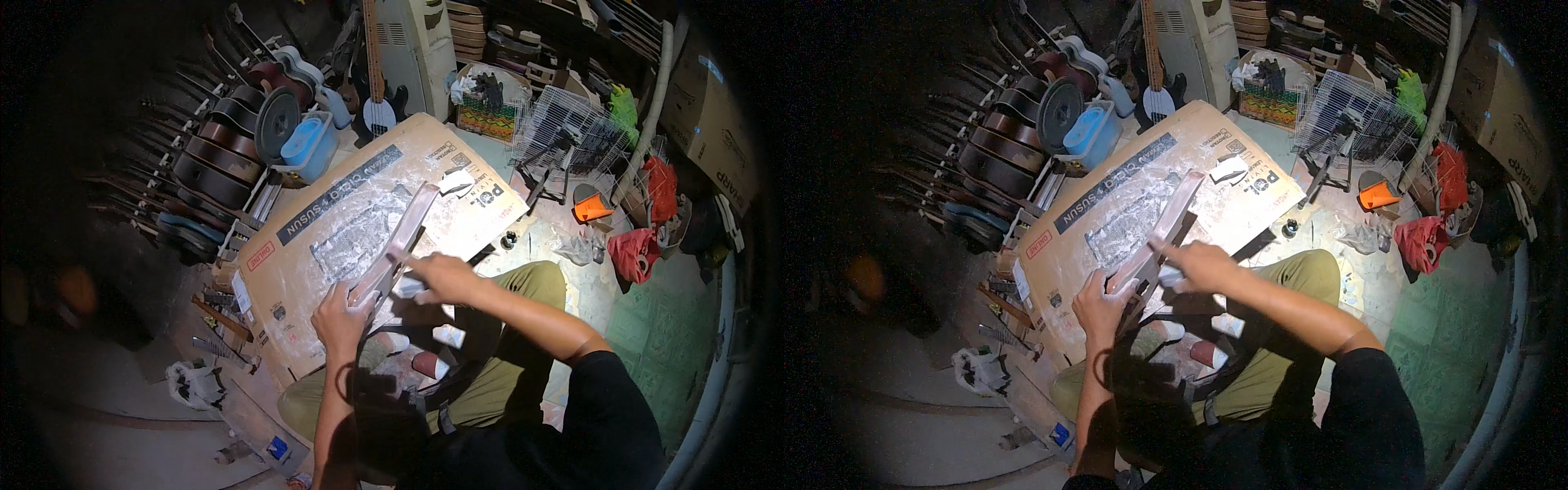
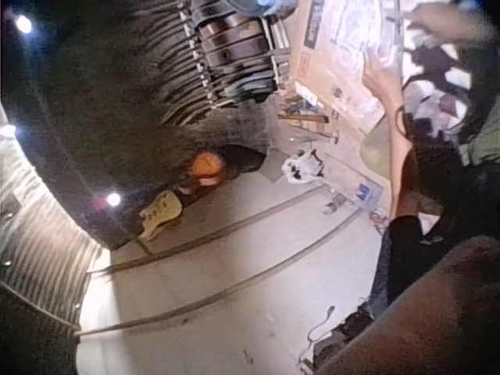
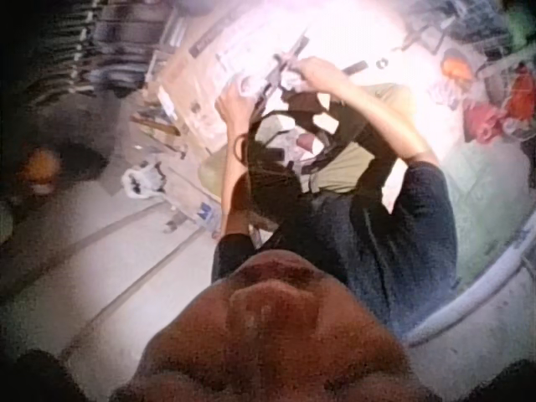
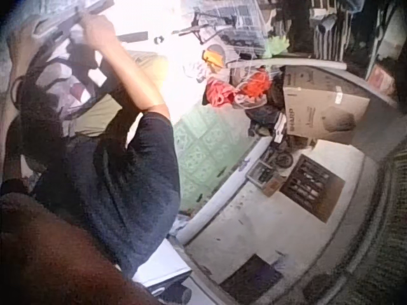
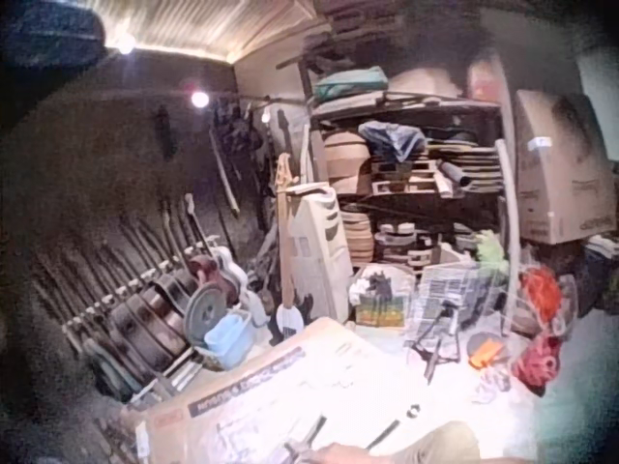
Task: The person sands the sides and edges of a guitar body using a sanding block.
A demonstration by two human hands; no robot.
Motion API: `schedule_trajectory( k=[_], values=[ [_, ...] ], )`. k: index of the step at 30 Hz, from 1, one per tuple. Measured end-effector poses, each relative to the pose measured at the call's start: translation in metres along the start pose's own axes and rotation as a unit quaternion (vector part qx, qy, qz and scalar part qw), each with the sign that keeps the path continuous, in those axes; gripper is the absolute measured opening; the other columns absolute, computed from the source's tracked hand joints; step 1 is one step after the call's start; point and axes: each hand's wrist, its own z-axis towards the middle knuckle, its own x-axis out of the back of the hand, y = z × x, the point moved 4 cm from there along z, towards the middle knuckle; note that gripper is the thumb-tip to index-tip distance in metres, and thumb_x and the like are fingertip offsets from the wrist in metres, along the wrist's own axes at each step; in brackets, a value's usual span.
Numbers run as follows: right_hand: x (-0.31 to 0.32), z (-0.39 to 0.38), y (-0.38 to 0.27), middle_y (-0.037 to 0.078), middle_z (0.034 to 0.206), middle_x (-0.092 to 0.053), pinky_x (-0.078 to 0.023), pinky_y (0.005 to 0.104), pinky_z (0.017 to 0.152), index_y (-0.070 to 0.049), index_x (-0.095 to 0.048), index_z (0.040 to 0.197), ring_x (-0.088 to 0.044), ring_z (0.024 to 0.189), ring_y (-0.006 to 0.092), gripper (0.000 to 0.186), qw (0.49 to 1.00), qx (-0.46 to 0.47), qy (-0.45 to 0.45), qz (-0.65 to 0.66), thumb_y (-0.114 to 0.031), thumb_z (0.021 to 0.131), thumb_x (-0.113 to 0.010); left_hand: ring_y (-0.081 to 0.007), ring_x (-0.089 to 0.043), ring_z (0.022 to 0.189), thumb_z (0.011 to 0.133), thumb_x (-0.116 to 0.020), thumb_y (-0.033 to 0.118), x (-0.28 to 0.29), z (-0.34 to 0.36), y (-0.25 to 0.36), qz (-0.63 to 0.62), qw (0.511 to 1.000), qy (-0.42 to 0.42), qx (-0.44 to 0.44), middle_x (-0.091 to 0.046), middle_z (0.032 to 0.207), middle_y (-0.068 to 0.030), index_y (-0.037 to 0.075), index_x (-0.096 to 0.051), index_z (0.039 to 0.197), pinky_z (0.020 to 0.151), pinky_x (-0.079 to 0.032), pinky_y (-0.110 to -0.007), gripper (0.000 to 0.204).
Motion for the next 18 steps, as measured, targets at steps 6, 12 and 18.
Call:
schedule_trajectory(
  k=[6,12,18],
  values=[
    [-0.034,0.013,0.015,0.020,0.097,-0.069,-0.056,0.0484,0.075,-0.035,-0.019,0.159,-0.068,0.092,0.0383,0.101,0.996,-0.072,0.003,-0.054,-0.022,0.079,-0.078,-0.0382,-0.069,0.078,0.068,-0.089,0.034,-0.003,-0.008,0.012,-0.009,1.000,0.006,-0.016,-0.071,0.086,-0.0132,0.008,-0.070,0.094,0.067,-0.053,-0.046,0.042],
    [0.029,0.023,0.109,0.018,0.091,-0.070,-0.057,0.0470,0.073,-0.050,-0.017,0.156,-0.070,0.087,0.0363,0.092,0.971,-0.170,0.113,-0.127,-0.011,0.088,-0.064,-0.0380,-0.069,0.079,0.071,-0.087,0.036,-0.002,-0.005,0.028,0.014,1.000,-0.003,-0.020,-0.071,0.085,-0.0133,0.011,-0.070,0.098,0.069,-0.053,-0.046,0.040],
    [-0.009,0.033,0.233,0.022,0.116,-0.070,-0.056,0.0451,0.089,-0.009,-0.059,0.135,-0.069,0.106,0.0359,0.069,0.955,-0.277,0.099,0.039,-0.032,0.074,-0.081,-0.0372,-0.070,0.085,0.074,-0.084,0.040,-0.011,0.010,0.017,0.035,0.999,-0.022,-0.021,-0.071,0.091,-0.0137,0.013,-0.070,0.103,0.074,-0.054,-0.047,0.042]
  ],
)
